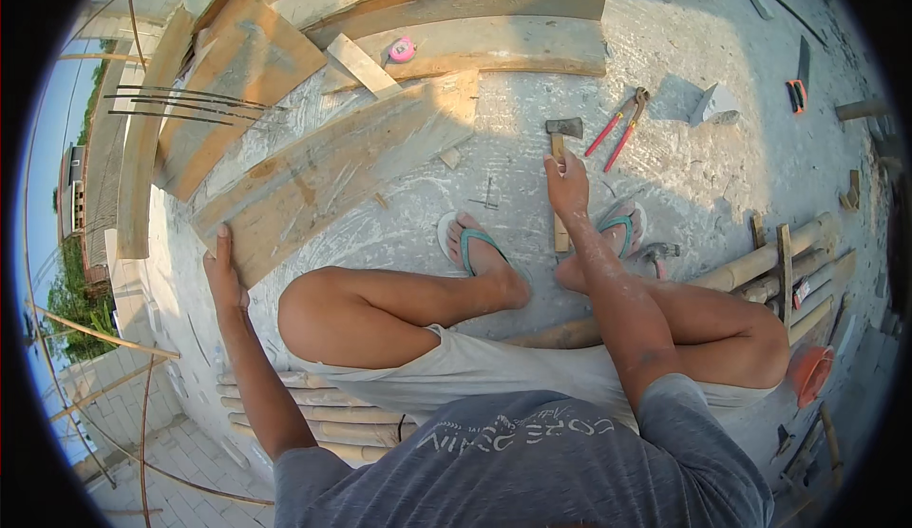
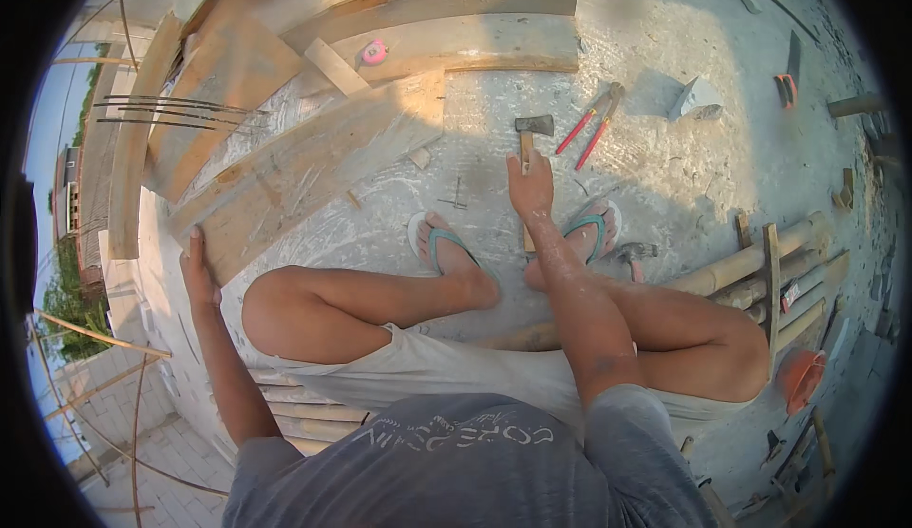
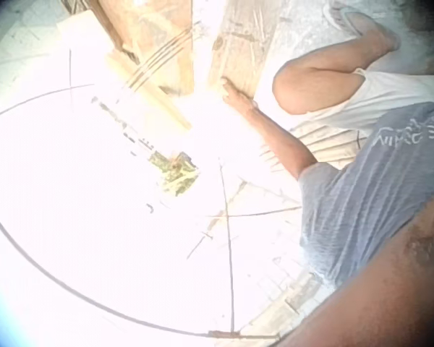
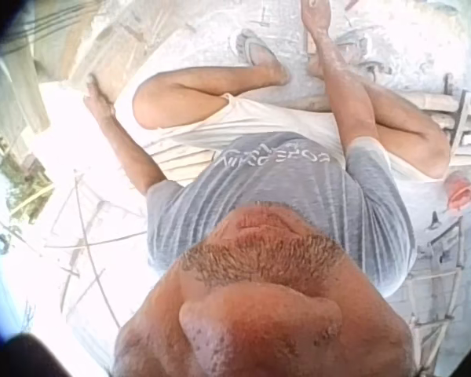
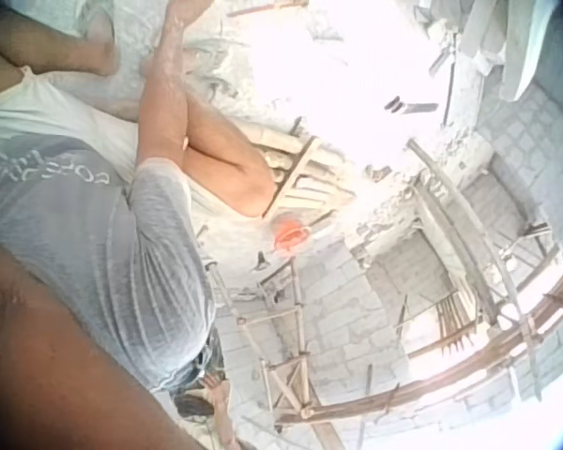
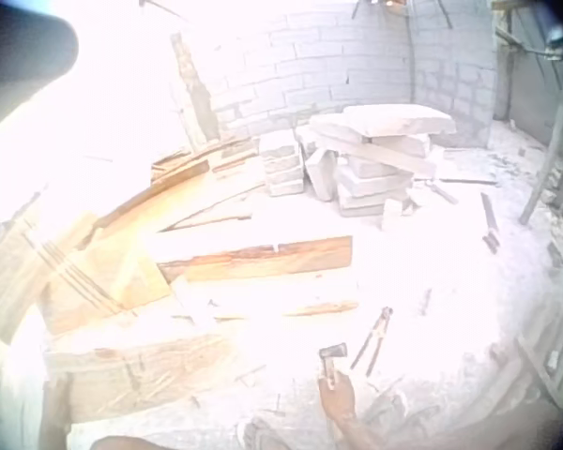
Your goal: The person prepares wooden boards for construction by removing nails with pincers and using a small axe to shape the edges of the wood while seated on the floor.
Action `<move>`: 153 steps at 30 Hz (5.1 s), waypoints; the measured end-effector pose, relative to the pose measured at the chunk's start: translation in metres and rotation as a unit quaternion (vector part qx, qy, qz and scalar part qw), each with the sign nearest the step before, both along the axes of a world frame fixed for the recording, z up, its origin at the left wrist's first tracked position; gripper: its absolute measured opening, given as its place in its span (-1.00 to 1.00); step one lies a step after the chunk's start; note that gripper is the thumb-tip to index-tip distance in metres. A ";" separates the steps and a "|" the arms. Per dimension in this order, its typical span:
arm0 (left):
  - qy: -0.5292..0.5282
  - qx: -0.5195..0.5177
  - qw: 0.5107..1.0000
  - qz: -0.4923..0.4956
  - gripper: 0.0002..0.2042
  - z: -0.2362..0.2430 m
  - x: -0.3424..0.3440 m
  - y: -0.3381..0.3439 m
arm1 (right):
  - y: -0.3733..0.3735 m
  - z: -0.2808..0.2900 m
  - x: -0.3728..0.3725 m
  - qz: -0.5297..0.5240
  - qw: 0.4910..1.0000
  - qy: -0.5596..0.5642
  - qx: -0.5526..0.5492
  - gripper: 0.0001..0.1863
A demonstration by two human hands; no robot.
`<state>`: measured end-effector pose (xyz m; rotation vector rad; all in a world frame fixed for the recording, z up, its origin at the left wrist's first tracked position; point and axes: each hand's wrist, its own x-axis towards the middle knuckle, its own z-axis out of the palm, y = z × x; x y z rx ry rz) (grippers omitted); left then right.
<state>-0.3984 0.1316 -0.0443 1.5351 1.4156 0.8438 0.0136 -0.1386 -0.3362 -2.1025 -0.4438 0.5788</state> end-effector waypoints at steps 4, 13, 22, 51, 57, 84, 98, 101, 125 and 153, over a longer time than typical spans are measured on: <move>-0.073 0.060 0.989 -0.117 -0.31 -0.024 -0.019 -0.013 | 0.028 0.043 -0.026 0.040 0.844 0.514 0.150 0.09; 0.046 -0.089 0.939 -0.330 -0.14 -0.088 0.050 -0.038 | 0.035 0.159 0.004 -0.294 0.648 0.350 0.609 -0.09; 0.042 0.089 0.901 -0.423 -0.17 0.088 0.169 -0.056 | 0.025 0.249 0.049 -0.207 0.744 0.149 0.618 -0.22; 0.074 0.050 0.914 -0.395 -0.35 0.005 0.266 -0.035 | -0.023 -0.048 0.122 -0.234 0.930 -0.020 -0.283 -0.10; 0.066 0.102 0.913 -0.389 -0.37 -0.003 0.264 -0.031 | -0.023 -0.024 0.119 -0.127 0.952 -0.060 -0.271 -0.13; 0.032 0.146 0.833 -0.532 -0.40 0.020 0.292 -0.093 | -0.142 0.391 0.053 0.249 0.900 0.297 0.199 -0.23; 0.041 0.198 0.782 -0.590 -0.53 0.033 0.297 -0.140 | -0.188 0.441 0.008 0.272 0.947 0.165 0.047 -0.26; 0.017 0.221 0.788 -0.575 -0.55 0.025 0.288 -0.143 | -0.179 0.444 -0.002 0.215 0.946 0.242 -0.003 -0.33; 0.131 0.351 0.750 -0.545 -0.44 0.041 0.260 -0.151 | -0.199 0.408 -0.016 0.227 0.950 0.210 0.044 -0.28; 0.139 0.233 0.869 -0.414 -0.40 -0.006 0.301 -0.105 | -0.063 0.267 -0.057 0.001 0.850 0.313 0.424 -0.47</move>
